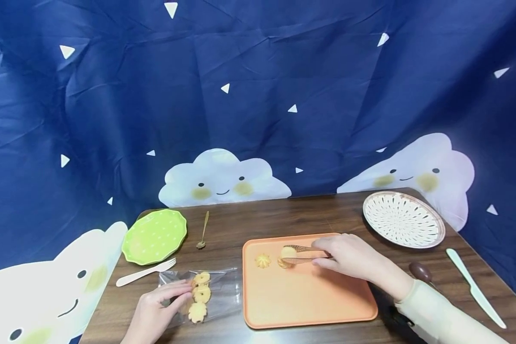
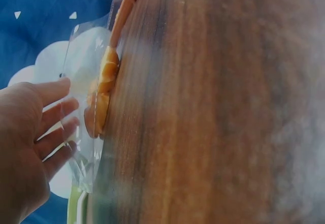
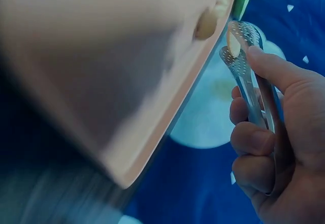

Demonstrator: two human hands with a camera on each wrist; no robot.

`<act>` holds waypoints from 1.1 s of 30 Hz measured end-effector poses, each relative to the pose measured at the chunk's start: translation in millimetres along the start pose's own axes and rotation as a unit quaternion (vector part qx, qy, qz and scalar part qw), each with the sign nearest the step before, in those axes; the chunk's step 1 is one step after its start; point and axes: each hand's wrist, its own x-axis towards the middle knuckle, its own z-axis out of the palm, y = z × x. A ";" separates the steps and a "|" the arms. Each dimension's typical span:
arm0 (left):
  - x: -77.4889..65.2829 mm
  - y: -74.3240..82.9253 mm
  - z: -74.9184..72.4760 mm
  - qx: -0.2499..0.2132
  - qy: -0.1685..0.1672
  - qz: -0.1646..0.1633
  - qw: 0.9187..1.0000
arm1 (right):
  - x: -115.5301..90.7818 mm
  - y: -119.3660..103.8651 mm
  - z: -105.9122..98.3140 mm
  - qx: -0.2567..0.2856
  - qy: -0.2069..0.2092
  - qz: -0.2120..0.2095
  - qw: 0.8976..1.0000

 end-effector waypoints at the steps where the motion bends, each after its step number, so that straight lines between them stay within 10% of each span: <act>1: -0.2 0.2 -0.4 0.003 0.000 -0.003 1.000 | -3.5 3.3 -0.4 -0.002 -0.003 0.006 1.000; 33: 0.6 2.5 -1.3 -0.018 0.009 0.028 0.999 | -19.1 30.6 -18.6 -0.056 -0.023 0.058 0.996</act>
